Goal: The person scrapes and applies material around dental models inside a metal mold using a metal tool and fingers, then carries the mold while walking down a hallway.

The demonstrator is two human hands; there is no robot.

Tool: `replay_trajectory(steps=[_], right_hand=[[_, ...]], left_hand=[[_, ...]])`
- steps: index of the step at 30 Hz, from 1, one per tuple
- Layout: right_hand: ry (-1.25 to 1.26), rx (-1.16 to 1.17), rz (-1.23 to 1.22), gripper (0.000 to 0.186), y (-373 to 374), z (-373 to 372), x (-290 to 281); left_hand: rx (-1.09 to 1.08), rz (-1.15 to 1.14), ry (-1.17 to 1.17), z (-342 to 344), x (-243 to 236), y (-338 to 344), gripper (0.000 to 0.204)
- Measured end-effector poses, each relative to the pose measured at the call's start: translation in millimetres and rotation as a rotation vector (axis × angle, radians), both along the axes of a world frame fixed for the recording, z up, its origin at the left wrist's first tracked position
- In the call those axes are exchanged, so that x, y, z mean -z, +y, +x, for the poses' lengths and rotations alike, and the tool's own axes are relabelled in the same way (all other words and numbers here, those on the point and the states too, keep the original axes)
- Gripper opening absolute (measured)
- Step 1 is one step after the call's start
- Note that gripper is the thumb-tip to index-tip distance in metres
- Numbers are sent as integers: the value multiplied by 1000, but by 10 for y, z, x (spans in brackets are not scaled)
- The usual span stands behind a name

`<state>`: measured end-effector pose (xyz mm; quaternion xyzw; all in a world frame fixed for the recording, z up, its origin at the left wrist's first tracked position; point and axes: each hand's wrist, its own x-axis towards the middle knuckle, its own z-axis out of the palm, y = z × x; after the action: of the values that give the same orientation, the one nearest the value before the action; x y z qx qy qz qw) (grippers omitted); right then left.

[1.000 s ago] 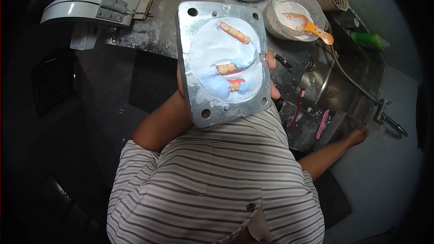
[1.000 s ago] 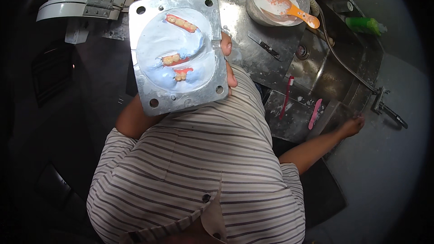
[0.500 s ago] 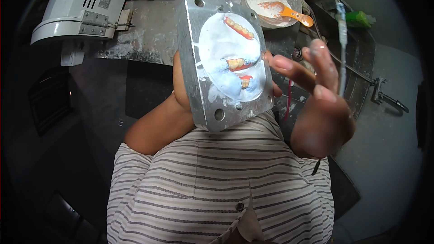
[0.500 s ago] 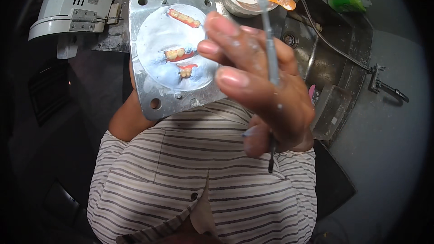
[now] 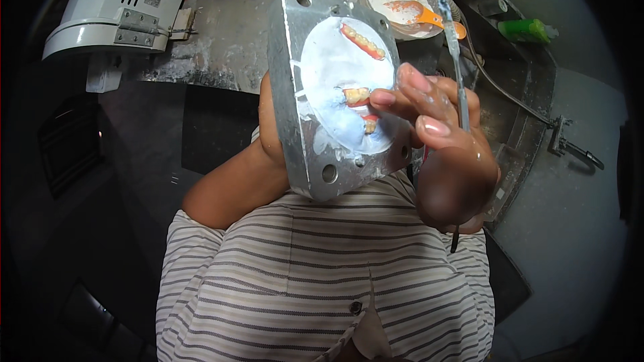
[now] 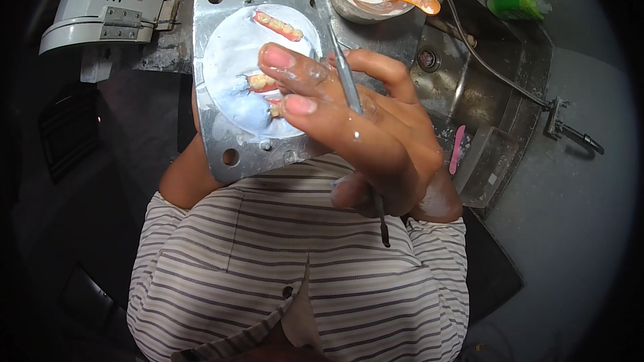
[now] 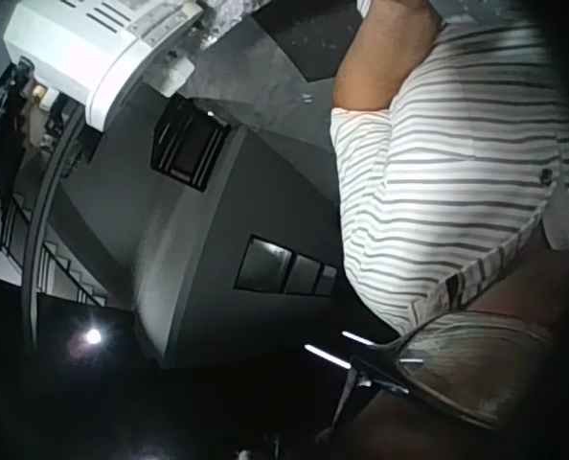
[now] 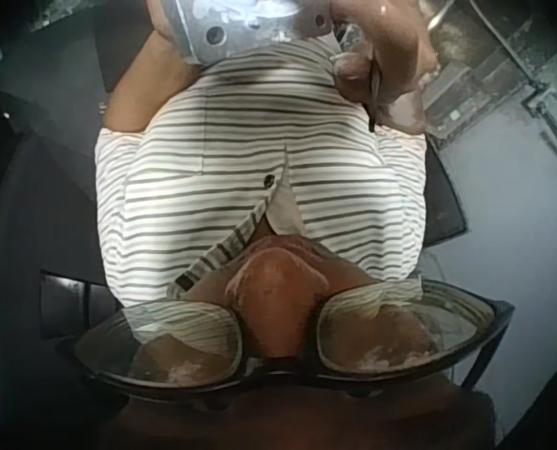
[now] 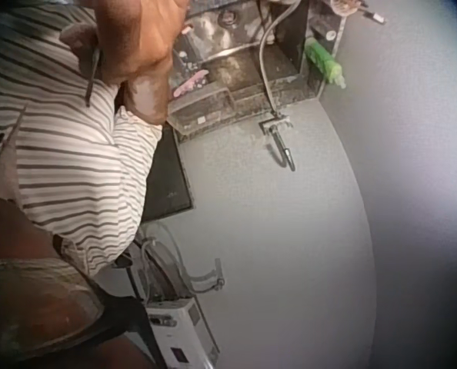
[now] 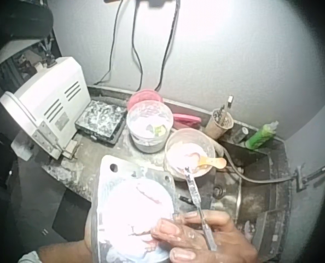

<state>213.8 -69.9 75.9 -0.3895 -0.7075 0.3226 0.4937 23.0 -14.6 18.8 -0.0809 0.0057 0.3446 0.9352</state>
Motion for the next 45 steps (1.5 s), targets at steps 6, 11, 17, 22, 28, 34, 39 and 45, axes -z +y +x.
replay_trajectory(steps=[6,11,17,22,28,34,39,45], right_hand=[[-148,-119,141,62,167,118,-39],[-93,-95,89,68,194,60,6],[164,20,34,66,169,-127,22],[154,-24,30,65,170,-95,-4],[30,-97,44,66,199,-40,10],[33,-97,51,66,189,-57,7],[27,-88,17,64,169,-70,-10],[30,-101,36,64,238,-88,-32]], left_hand=[[-2,-4,6,8,-38,9,77],[-5,-4,11,-1,-45,2,77],[-15,-9,11,-17,-48,-16,76],[-11,-6,3,-37,-41,-21,76],[-3,-10,-6,-23,-55,-23,75],[-6,-17,-12,-34,-58,-33,74],[8,-29,-26,-45,-49,-33,74],[28,-62,-65,-52,-16,-32,73]])
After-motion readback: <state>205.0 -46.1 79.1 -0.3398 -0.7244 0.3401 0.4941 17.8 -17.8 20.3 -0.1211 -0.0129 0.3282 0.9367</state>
